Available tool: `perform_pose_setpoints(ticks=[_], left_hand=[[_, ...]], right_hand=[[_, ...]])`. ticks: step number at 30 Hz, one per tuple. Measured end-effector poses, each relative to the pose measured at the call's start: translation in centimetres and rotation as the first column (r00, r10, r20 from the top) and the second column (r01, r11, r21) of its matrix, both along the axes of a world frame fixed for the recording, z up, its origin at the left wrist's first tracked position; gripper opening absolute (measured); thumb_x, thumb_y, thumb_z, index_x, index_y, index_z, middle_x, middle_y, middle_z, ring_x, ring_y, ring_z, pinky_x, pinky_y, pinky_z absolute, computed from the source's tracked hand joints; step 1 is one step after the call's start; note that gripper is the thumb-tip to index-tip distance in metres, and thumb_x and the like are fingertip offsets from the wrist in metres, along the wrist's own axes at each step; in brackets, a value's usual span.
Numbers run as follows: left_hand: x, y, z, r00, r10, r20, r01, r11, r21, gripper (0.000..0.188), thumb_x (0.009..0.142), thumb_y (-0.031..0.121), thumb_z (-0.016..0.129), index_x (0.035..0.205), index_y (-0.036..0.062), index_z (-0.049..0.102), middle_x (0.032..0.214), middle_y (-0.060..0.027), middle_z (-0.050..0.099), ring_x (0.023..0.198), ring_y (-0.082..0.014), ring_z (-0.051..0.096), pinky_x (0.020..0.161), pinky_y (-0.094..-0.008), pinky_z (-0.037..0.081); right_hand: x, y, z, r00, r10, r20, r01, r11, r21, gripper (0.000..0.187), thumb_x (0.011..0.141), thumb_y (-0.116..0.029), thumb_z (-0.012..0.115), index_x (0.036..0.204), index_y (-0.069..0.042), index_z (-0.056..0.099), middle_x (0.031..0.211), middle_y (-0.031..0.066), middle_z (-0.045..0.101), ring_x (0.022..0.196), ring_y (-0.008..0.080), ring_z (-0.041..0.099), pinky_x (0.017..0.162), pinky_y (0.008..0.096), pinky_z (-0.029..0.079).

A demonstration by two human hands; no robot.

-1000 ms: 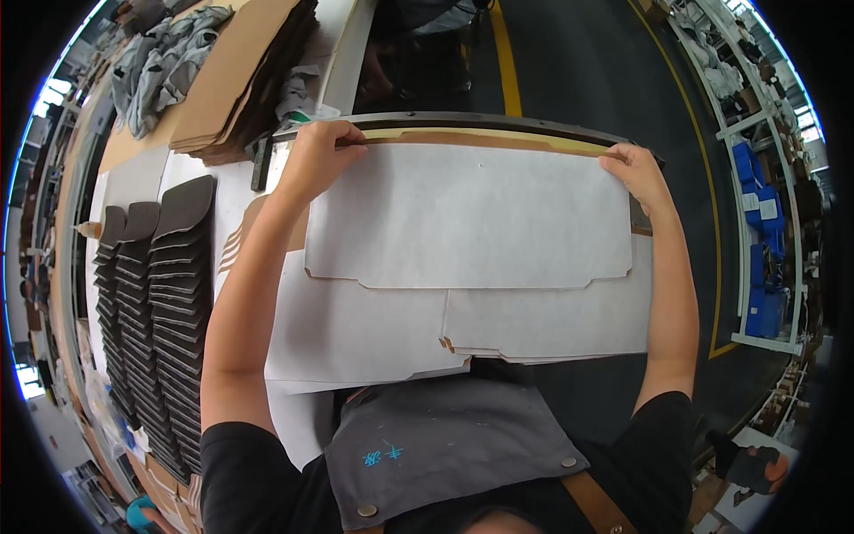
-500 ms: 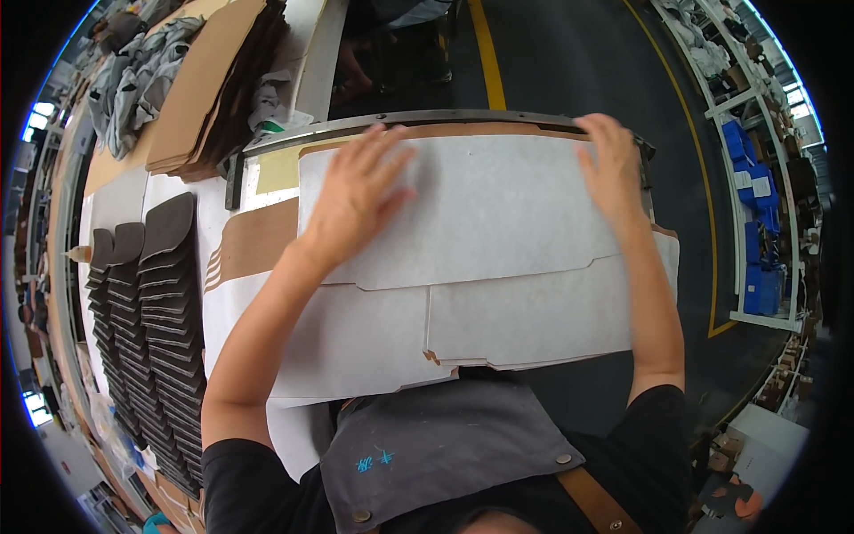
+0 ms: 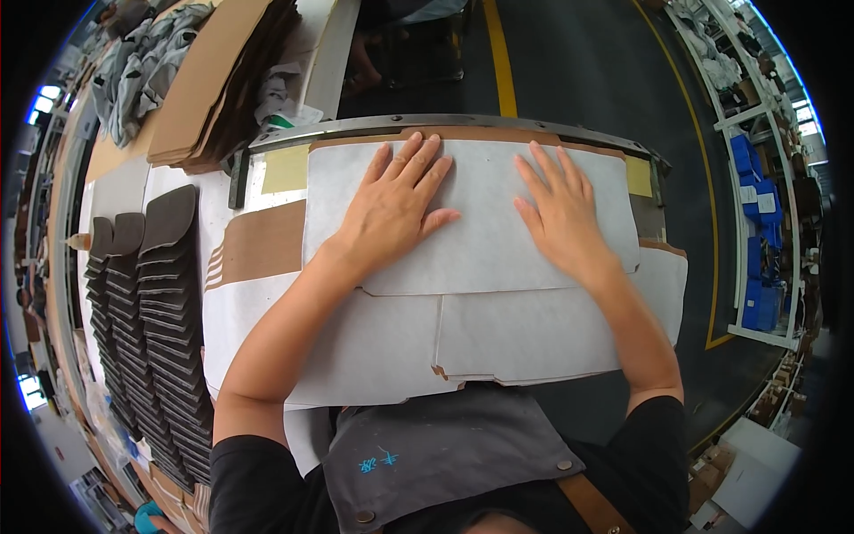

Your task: Aligning leather pieces with templates and pressing them using a manual workshop press.

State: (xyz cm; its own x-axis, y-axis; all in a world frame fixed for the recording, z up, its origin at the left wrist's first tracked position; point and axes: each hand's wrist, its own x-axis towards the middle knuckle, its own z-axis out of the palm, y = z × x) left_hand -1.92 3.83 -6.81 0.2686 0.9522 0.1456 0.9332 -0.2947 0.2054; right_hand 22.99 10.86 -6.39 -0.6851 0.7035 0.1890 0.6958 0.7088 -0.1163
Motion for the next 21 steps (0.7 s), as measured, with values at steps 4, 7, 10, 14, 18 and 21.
perform_pose_setpoints(ticks=[4, 7, 10, 14, 18, 21], left_hand=[[-0.2, 0.3, 0.1, 1.000, 0.003, 0.008, -0.003, 1.000, 0.028, 0.064, 0.096, 0.047, 0.049, 0.141, 0.0024, 0.042, 0.152, -0.0136, 0.035, 0.144, -0.0286, 0.025, 0.119, -0.0437, 0.018], [-0.2, 0.4, 0.0, 1.000, 0.004, 0.001, -0.004, 0.999, 0.036, 0.063, 0.096, 0.046, 0.050, 0.141, 0.0014, 0.043, 0.152, -0.0137, 0.036, 0.144, -0.0284, 0.026, 0.119, -0.0429, 0.019], [0.0, 0.3, 0.5, 1.000, 0.016, 0.022, -0.016, 1.000, 0.003, 0.062, 0.096, 0.044, 0.051, 0.140, 0.0015, 0.043, 0.151, -0.0137, 0.036, 0.144, -0.0280, 0.027, 0.118, -0.0427, 0.019], [-0.2, 0.2, 0.4, 0.999, 0.010, 0.035, -0.011, 1.000, 0.023, 0.061, 0.095, 0.041, 0.054, 0.140, 0.0014, 0.043, 0.151, -0.0136, 0.037, 0.144, -0.0275, 0.027, 0.118, -0.0425, 0.020], [-0.2, 0.1, 0.5, 1.000, 0.016, 0.021, -0.017, 0.999, 0.034, 0.061, 0.093, 0.038, 0.059, 0.140, 0.0012, 0.044, 0.151, -0.0134, 0.038, 0.143, -0.0283, 0.028, 0.118, -0.0431, 0.021], [0.2, -0.1, 0.3, 0.999, 0.047, 0.012, -0.048, 0.997, 0.059, 0.060, 0.092, 0.037, 0.061, 0.137, 0.0001, 0.047, 0.149, -0.0144, 0.040, 0.143, -0.0291, 0.030, 0.117, -0.0449, 0.022]], right_hand=[[-0.2, -0.3, 0.3, 0.999, -0.015, 0.034, 0.015, 1.000, 0.005, 0.047, 0.097, -0.030, 0.054, 0.138, -0.008, 0.050, 0.149, 0.0143, 0.038, 0.138, 0.0402, 0.030, 0.110, 0.0526, 0.025], [-0.2, -0.7, 0.6, 0.999, -0.026, 0.046, 0.026, 1.000, -0.001, 0.046, 0.096, -0.030, 0.054, 0.138, -0.008, 0.050, 0.149, 0.0145, 0.038, 0.137, 0.0406, 0.031, 0.110, 0.0530, 0.026], [-0.2, -0.9, 1.5, 0.998, -0.031, 0.062, 0.035, 0.998, -0.061, 0.046, 0.096, -0.027, 0.054, 0.138, -0.009, 0.050, 0.150, 0.0140, 0.036, 0.139, 0.0405, 0.028, 0.110, 0.0519, 0.024], [0.4, -0.1, 1.3, 0.999, -0.017, 0.033, 0.020, 0.998, -0.065, 0.045, 0.097, -0.025, 0.053, 0.139, -0.011, 0.049, 0.152, 0.0114, 0.035, 0.140, 0.0401, 0.026, 0.111, 0.0512, 0.022], [0.5, 0.0, 0.5, 0.999, -0.025, 0.026, 0.026, 0.999, -0.036, 0.045, 0.097, -0.025, 0.054, 0.139, -0.012, 0.049, 0.152, 0.0100, 0.035, 0.141, 0.0398, 0.025, 0.112, 0.0520, 0.021], [0.5, 0.1, 0.2, 0.999, -0.008, -0.037, 0.007, 1.000, -0.012, 0.044, 0.095, -0.028, 0.055, 0.135, -0.010, 0.053, 0.150, 0.0118, 0.039, 0.138, 0.0422, 0.028, 0.110, 0.0561, 0.022]])
